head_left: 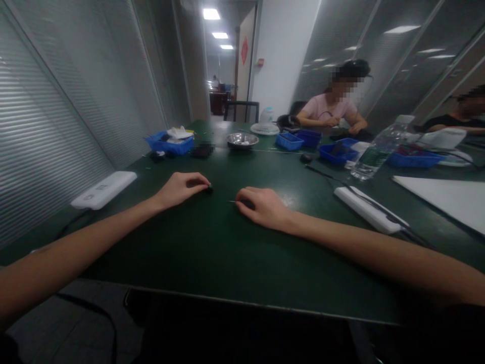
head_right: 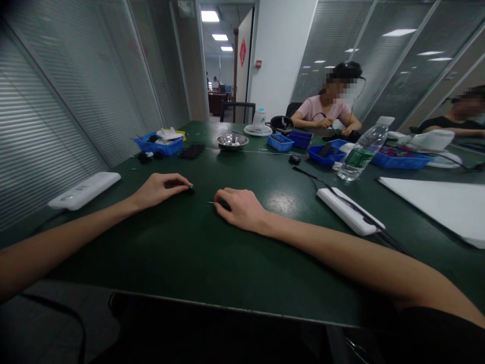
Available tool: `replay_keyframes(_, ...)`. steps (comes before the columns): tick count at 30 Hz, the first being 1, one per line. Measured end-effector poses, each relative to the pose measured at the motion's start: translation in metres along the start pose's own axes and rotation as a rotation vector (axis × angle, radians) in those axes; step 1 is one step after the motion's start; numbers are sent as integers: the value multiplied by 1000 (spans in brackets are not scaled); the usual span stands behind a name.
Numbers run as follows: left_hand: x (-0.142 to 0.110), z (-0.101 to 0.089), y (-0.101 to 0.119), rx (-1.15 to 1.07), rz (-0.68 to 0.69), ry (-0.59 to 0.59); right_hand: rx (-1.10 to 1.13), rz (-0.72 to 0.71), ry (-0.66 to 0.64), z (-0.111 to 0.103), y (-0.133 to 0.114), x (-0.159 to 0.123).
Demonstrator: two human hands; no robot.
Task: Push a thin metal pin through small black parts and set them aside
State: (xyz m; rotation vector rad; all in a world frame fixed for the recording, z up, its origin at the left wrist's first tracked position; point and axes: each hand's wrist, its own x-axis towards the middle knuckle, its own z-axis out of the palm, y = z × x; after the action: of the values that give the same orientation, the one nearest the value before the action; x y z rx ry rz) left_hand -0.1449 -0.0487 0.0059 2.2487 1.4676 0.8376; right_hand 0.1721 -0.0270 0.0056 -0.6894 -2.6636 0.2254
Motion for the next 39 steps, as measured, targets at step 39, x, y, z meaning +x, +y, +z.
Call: replay_keyframes(39, 15, 25, 23, 47, 142, -150, 49, 54, 58, -18, 15, -52)
